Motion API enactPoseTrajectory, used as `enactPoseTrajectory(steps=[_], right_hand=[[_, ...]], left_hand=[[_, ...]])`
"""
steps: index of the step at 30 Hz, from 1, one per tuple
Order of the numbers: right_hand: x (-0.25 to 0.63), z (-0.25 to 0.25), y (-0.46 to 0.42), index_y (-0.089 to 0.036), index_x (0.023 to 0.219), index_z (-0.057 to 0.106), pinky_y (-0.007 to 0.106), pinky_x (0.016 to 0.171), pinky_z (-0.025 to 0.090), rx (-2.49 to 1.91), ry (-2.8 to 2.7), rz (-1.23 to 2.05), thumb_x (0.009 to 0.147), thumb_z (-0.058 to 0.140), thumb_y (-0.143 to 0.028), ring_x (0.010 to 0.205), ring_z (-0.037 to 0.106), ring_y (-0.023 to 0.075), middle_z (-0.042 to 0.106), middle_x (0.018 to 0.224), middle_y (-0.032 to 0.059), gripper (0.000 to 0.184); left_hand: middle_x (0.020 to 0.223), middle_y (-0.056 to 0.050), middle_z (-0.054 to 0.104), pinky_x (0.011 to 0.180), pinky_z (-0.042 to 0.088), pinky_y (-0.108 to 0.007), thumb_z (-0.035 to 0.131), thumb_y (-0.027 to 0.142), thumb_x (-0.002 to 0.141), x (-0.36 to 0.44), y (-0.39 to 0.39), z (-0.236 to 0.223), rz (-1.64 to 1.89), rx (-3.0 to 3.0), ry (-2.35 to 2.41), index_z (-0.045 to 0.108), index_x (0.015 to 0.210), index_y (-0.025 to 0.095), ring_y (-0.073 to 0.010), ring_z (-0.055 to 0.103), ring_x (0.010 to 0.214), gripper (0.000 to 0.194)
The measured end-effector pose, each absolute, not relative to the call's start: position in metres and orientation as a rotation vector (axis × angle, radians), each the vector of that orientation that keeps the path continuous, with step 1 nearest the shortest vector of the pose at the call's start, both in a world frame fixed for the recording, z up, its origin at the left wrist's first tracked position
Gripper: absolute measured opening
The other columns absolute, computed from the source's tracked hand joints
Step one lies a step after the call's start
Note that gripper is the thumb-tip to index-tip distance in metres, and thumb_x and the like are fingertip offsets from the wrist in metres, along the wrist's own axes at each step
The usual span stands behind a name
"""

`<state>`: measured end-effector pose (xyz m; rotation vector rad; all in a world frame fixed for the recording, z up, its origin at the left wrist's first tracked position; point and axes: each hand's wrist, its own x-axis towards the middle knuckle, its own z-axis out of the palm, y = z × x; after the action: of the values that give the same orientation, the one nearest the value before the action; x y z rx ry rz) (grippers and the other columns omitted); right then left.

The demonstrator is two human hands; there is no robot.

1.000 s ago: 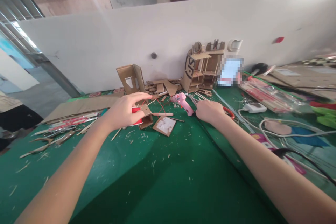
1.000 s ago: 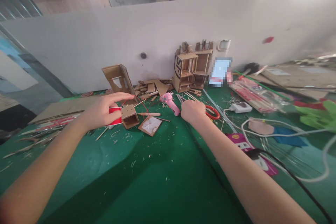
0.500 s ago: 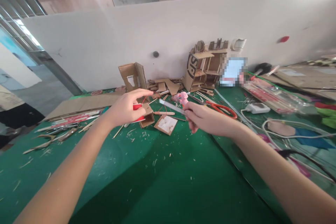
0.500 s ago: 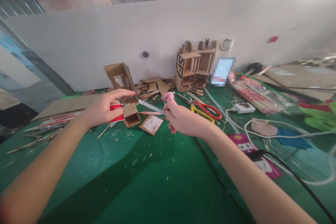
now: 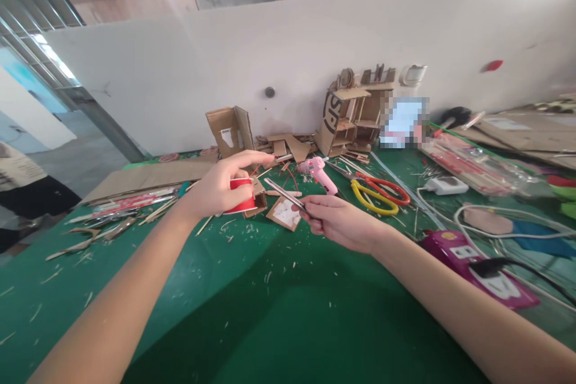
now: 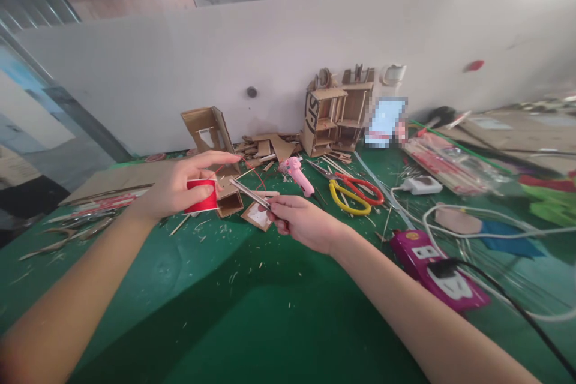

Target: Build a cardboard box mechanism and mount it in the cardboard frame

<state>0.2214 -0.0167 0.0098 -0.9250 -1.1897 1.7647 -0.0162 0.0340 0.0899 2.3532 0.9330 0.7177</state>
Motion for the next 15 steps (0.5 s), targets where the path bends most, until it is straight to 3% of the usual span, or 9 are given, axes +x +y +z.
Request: enactPoseTrajectory(steps=[3, 8, 15], right_hand=[[0.22, 0.007, -0.017, -0.016, 0.083, 0.057, 0.025, 0.054, 0.025, -0.815, -1.119, 1.871, 0.086, 0.068, -0.035, 0.058, 0.032, 0.0074, 0.045, 0.073, -0.0027, 0.022], [0.217, 0.0, -0.016, -0.016, 0.08, 0.055, 0.024, 0.05, 0.018, -0.809, -1.049, 1.912, 0.085, 0.069, -0.044, 0.052, 0.022, 0.0064, 0.033, 0.06, -0.0079, 0.032], [0.21, 0.002, -0.019, -0.016, 0.08, 0.053, 0.023, 0.048, 0.013, -0.853, -1.003, 1.92, 0.08, 0.073, -0.05, 0.05, 0.017, 0.0048, 0.03, 0.056, -0.0102, 0.039]], left_hand=[[0.134, -0.012, 0.061, 0.077, 0.057, -0.03, 0.051, 0.016, 0.075, -0.016, 0.033, 0.09, 0.732, 2.29, 0.915, 0.056, 0.134, 0.018, -0.0171, 0.068, 0.088, 0.058], [0.095, -0.006, 0.073, 0.065, 0.055, -0.026, 0.051, 0.019, 0.075, -0.016, 0.033, 0.089, 0.697, 2.203, 0.886, 0.053, 0.136, 0.017, -0.0151, 0.068, 0.072, 0.061], [0.086, -0.004, 0.072, 0.062, 0.052, -0.025, 0.05, 0.022, 0.078, -0.01, 0.031, 0.085, 0.658, 2.157, 0.873, 0.051, 0.137, 0.017, -0.014, 0.065, 0.067, 0.059]])
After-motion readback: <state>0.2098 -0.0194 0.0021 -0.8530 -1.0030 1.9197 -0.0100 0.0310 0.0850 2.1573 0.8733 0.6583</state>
